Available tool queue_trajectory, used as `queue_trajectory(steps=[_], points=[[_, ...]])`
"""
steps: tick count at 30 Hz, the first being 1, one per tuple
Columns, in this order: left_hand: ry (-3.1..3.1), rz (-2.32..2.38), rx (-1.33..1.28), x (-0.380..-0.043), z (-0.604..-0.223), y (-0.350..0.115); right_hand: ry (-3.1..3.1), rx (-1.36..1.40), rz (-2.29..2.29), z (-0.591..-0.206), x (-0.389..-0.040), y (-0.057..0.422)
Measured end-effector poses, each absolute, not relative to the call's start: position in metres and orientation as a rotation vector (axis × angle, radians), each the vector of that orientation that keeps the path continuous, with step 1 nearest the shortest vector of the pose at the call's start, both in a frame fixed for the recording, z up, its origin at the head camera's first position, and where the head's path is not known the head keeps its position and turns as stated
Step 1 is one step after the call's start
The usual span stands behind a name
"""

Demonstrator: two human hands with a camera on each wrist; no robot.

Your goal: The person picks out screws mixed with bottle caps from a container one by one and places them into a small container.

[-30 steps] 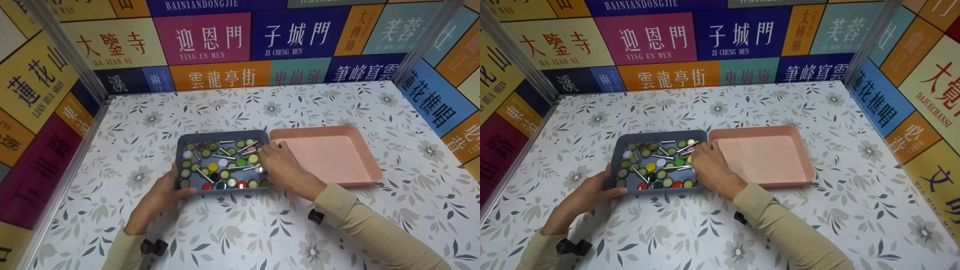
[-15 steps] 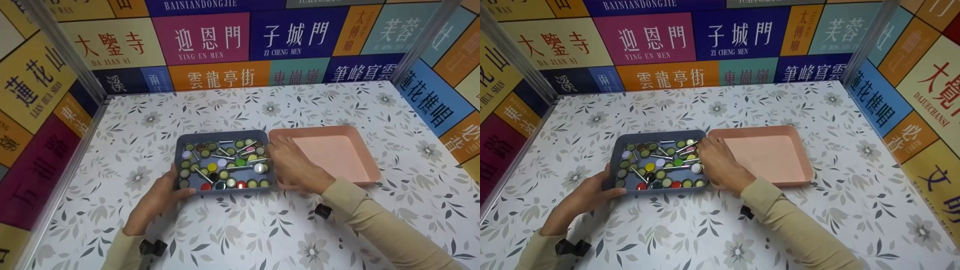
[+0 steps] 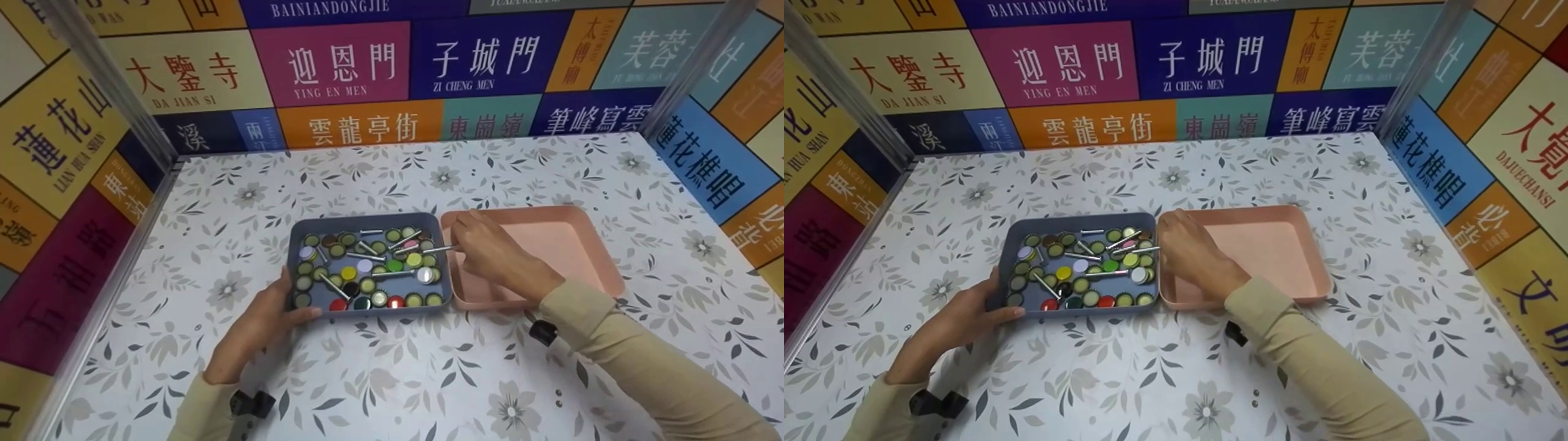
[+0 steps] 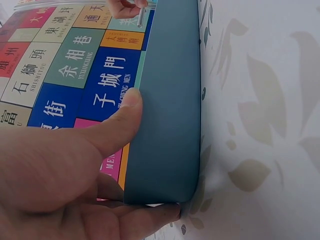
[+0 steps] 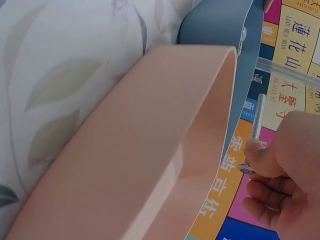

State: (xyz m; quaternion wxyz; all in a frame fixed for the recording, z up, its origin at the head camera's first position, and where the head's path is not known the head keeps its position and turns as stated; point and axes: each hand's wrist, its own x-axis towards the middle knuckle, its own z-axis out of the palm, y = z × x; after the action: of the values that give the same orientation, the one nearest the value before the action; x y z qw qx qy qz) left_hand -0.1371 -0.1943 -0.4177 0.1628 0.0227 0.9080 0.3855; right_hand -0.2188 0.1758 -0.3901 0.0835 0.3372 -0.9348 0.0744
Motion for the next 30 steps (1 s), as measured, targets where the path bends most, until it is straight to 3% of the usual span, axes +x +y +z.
queue_trajectory(steps=[30], points=[[2.609, 1.073, 0.052, -0.137, -0.416, -0.194, -2.86, 0.915, 0.366, -0.388, -0.256, 0.212]])
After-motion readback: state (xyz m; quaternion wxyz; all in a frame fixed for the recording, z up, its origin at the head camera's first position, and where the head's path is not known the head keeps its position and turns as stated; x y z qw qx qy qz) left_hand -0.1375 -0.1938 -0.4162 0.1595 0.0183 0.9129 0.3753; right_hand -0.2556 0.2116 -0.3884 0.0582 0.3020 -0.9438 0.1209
